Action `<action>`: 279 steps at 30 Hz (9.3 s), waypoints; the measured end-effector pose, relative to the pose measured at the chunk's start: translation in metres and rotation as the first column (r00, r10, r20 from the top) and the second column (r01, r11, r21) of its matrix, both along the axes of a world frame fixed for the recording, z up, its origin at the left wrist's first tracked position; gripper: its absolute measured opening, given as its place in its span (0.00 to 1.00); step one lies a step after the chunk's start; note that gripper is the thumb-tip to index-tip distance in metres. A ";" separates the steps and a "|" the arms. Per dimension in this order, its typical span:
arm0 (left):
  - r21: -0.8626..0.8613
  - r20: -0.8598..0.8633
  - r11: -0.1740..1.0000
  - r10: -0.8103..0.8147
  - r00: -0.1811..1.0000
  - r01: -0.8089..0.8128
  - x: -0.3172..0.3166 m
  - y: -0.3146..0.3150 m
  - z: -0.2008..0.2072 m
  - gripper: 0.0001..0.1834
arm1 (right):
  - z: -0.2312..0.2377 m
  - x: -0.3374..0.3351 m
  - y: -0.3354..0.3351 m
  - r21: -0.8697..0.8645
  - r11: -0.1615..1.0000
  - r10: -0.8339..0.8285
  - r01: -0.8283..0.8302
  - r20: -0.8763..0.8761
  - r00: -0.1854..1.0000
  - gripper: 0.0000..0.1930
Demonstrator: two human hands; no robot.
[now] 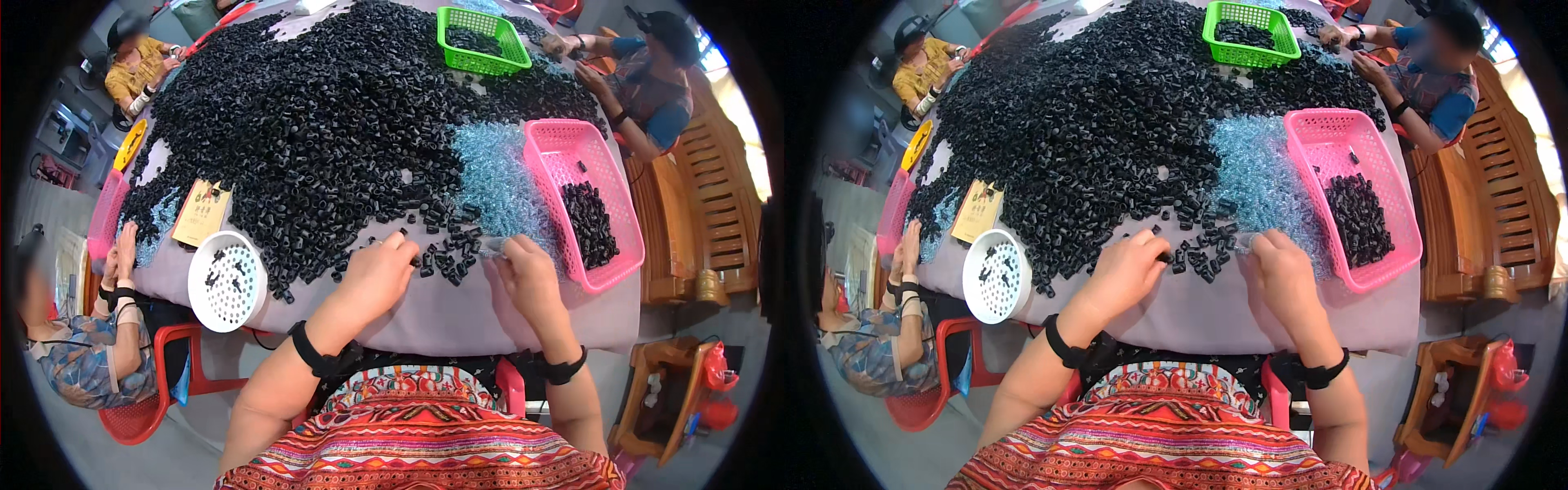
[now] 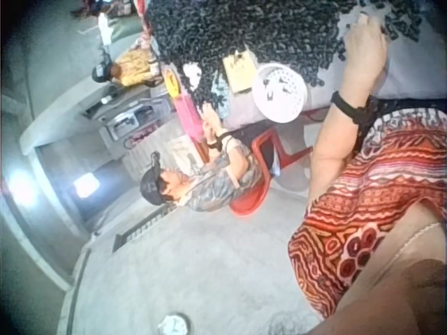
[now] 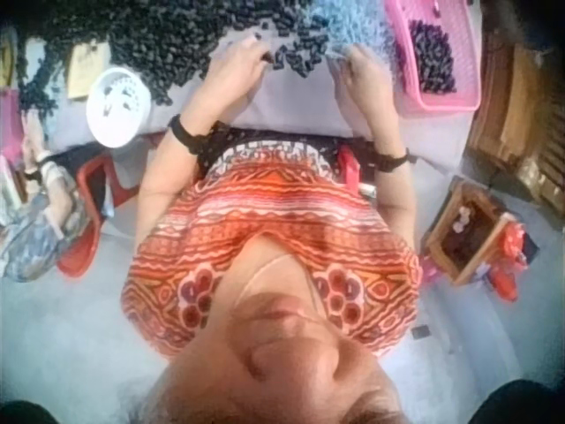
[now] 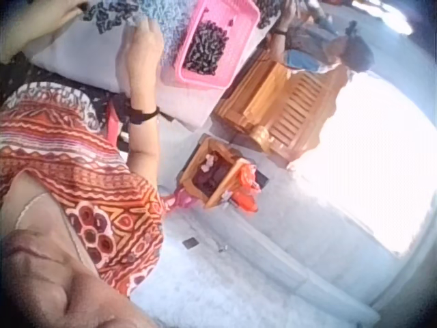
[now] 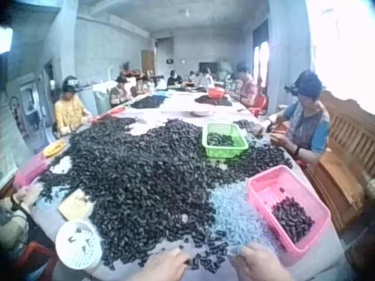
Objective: Sorting and inspecting small black and blue plastic shoe components at a communal work table.
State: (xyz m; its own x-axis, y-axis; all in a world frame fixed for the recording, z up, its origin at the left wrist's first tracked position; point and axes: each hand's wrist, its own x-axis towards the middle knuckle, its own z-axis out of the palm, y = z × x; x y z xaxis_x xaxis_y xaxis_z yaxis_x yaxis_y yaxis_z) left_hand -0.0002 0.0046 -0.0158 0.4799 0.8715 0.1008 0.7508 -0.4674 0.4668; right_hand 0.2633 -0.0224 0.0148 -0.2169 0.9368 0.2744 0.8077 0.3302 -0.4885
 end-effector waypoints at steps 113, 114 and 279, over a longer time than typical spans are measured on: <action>-0.333 0.675 0.905 0.033 0.737 0.264 -0.008 -0.048 -0.004 0.09 | -0.002 -0.053 -0.004 -0.546 0.672 -0.121 -0.500 -0.748 0.653 0.13; -0.360 0.705 0.867 0.012 0.709 0.344 -0.010 -0.047 -0.003 0.08 | -0.002 -0.051 0.000 -0.574 0.565 -0.115 -0.592 -0.766 0.633 0.16; -0.720 0.685 0.614 0.552 0.475 0.323 0.002 -0.049 -0.025 0.12 | -0.021 -0.044 0.024 0.065 0.981 0.177 -0.181 0.062 0.982 0.05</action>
State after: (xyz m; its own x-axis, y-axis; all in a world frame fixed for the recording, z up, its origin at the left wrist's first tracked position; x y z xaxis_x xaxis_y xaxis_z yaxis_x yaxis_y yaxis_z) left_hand 0.0013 -0.0442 -0.0412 0.4272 0.8573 -0.2874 -0.1760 0.3907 0.9035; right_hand 0.2192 0.0017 -0.0062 -0.3965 0.8601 0.3211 0.7575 0.5041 -0.4148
